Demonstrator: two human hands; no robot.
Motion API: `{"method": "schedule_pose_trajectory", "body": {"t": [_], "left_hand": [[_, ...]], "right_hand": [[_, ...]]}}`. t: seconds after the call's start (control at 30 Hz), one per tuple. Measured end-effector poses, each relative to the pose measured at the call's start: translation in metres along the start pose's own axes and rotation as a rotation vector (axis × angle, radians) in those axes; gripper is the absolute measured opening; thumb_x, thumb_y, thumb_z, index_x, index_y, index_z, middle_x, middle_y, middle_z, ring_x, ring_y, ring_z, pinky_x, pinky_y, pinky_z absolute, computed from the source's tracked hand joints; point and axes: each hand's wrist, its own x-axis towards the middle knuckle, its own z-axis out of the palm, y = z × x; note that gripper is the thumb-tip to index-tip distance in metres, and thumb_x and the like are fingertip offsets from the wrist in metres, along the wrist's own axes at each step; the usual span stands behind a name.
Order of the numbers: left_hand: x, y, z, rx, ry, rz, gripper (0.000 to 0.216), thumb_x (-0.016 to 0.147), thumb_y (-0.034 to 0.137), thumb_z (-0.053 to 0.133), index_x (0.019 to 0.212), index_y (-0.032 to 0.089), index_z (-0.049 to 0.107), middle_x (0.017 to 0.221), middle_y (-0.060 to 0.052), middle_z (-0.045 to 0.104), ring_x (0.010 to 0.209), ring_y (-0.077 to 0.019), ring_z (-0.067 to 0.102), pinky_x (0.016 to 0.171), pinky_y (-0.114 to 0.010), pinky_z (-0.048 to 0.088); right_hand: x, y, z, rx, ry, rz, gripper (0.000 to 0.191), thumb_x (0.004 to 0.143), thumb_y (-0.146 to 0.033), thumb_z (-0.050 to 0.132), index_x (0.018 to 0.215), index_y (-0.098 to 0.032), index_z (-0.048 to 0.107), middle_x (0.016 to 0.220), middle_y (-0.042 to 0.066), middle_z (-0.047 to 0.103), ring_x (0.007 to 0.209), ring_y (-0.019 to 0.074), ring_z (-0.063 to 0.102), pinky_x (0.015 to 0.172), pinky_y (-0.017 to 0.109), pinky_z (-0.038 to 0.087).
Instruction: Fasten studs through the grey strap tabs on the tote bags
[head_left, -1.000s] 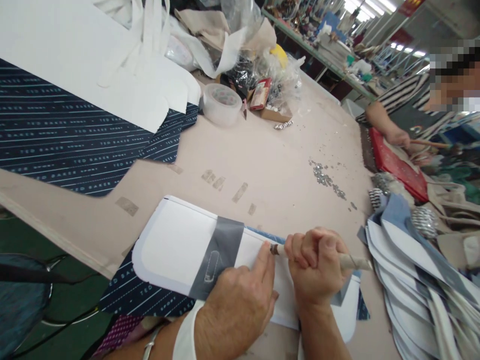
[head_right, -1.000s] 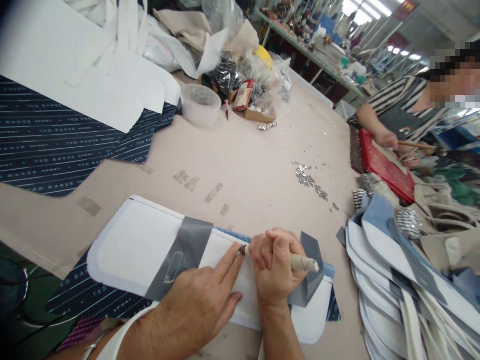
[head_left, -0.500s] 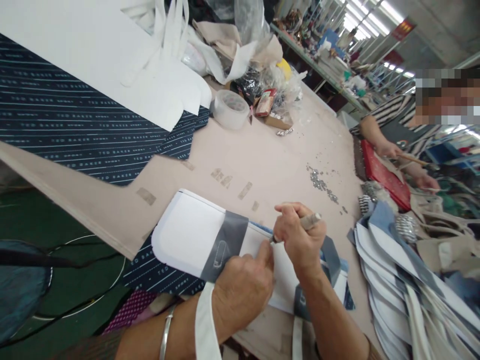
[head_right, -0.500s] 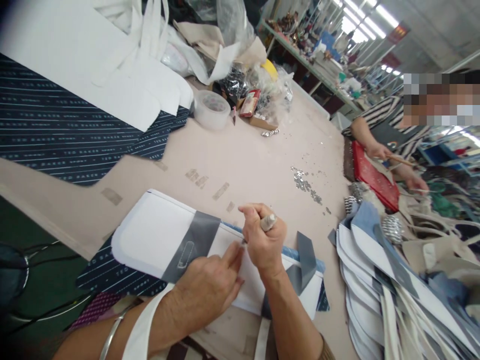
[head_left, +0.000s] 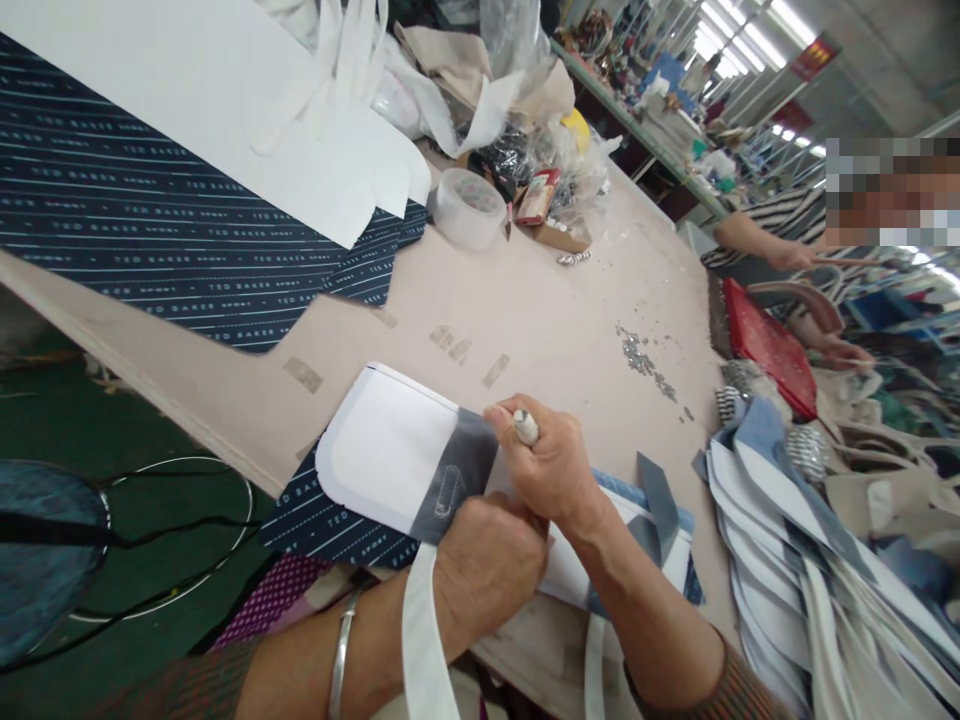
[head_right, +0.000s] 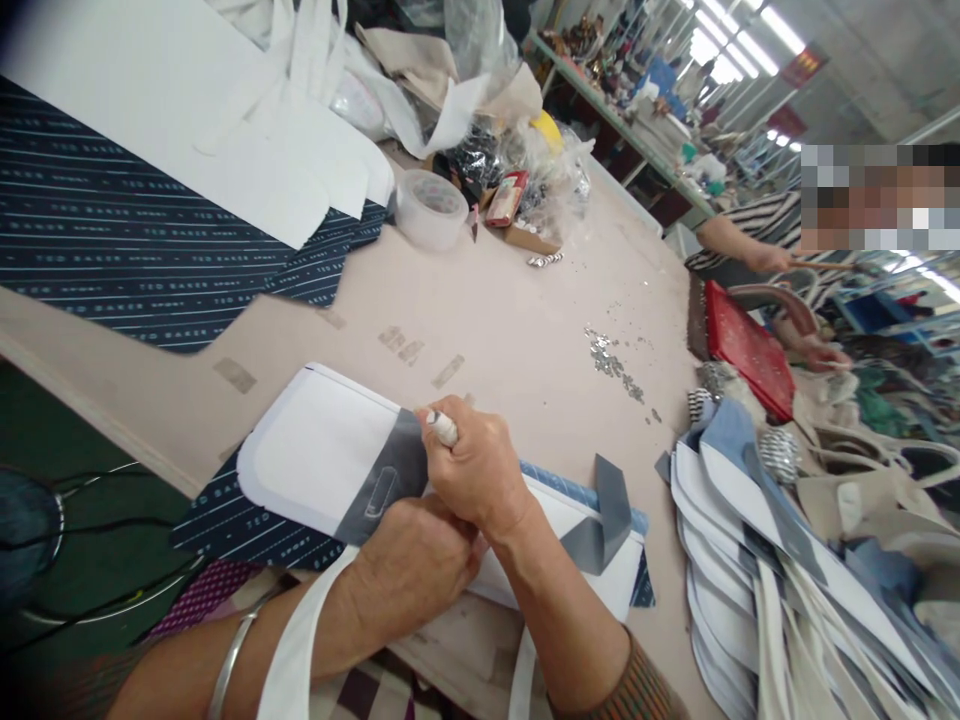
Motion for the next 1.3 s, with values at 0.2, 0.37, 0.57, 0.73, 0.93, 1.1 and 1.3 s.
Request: {"method": "schedule_pose_trajectory", "body": {"t": [0.2,0.37,0.57,0.73,0.93,1.1,1.3], "left_hand": [[-0.002,-0.001,0.0,0.001,0.031,-0.007,0.012,0.083,0.018,0.059,0.075,0.015,0.068,0.069,-0.007,0.068,0.055,-0.0199,0.061,0.041,-0.029,0.038],[-0.001,-0.002,-0.005,0.075,0.024,0.044,0.028,0.087,0.021,0.053,0.11,0.008,0.063,0.114,-0.014,0.065,0.058,-0.0176,0.062,0.044,-0.032,0.049],[0.0,-0.001,-0.006,0.12,0.003,0.039,0.036,0.088,0.021,0.051,0.12,0.006,0.057,0.12,-0.015,0.062,0.061,-0.0176,0.064,0.043,-0.031,0.05],[0.0,-0.002,-0.01,0.102,-0.041,0.046,0.023,0.09,0.023,0.049,0.107,0.014,0.062,0.105,-0.006,0.064,0.059,-0.0162,0.061,0.046,-0.031,0.051],[-0.002,-0.002,-0.009,0.138,-0.048,0.053,0.031,0.091,0.024,0.046,0.118,0.01,0.056,0.109,-0.009,0.063,0.064,-0.0176,0.063,0.048,-0.031,0.052],[0.002,0.002,-0.015,0.095,-0.084,0.012,0.025,0.091,0.023,0.046,0.112,0.015,0.058,0.104,-0.005,0.064,0.067,-0.0186,0.065,0.053,-0.032,0.055],[-0.003,-0.012,0.004,0.214,0.037,0.051,0.032,0.09,0.012,0.041,0.117,0.015,0.059,0.122,-0.01,0.064,0.077,-0.0168,0.07,0.059,-0.026,0.057]], "right_hand": [[-0.015,0.012,-0.005,0.049,0.188,0.019,0.02,0.09,-0.026,0.054,0.075,-0.017,0.064,0.061,-0.002,0.058,0.051,0.0079,0.05,0.052,0.021,0.038],[-0.016,0.012,-0.022,0.548,0.364,0.221,0.021,0.091,-0.033,0.055,0.08,-0.016,0.062,0.042,-0.01,0.037,0.034,0.0068,0.035,0.035,0.02,0.029],[-0.018,0.001,-0.026,0.673,0.566,0.07,0.02,0.087,-0.033,0.058,0.076,-0.016,0.06,0.043,-0.011,0.036,0.032,0.0048,0.032,0.035,0.019,0.031],[-0.026,0.02,-0.02,0.687,0.473,0.253,0.02,0.087,-0.034,0.061,0.08,-0.015,0.06,0.043,-0.011,0.035,0.034,0.0053,0.034,0.035,0.019,0.03],[-0.021,0.025,-0.014,0.844,0.656,0.205,0.023,0.085,-0.039,0.062,0.076,-0.02,0.054,0.044,-0.013,0.026,0.032,0.0046,0.026,0.033,0.018,0.025],[-0.045,0.033,-0.03,0.611,0.277,0.47,0.027,0.084,-0.043,0.06,0.073,-0.019,0.053,0.043,-0.01,0.037,0.034,0.0062,0.03,0.034,0.019,0.025],[-0.149,0.008,-0.081,-0.023,-0.359,0.7,0.02,0.073,-0.024,0.064,0.093,-0.027,0.069,0.07,-0.002,0.069,0.064,0.0167,0.064,0.054,0.022,0.042]]}}
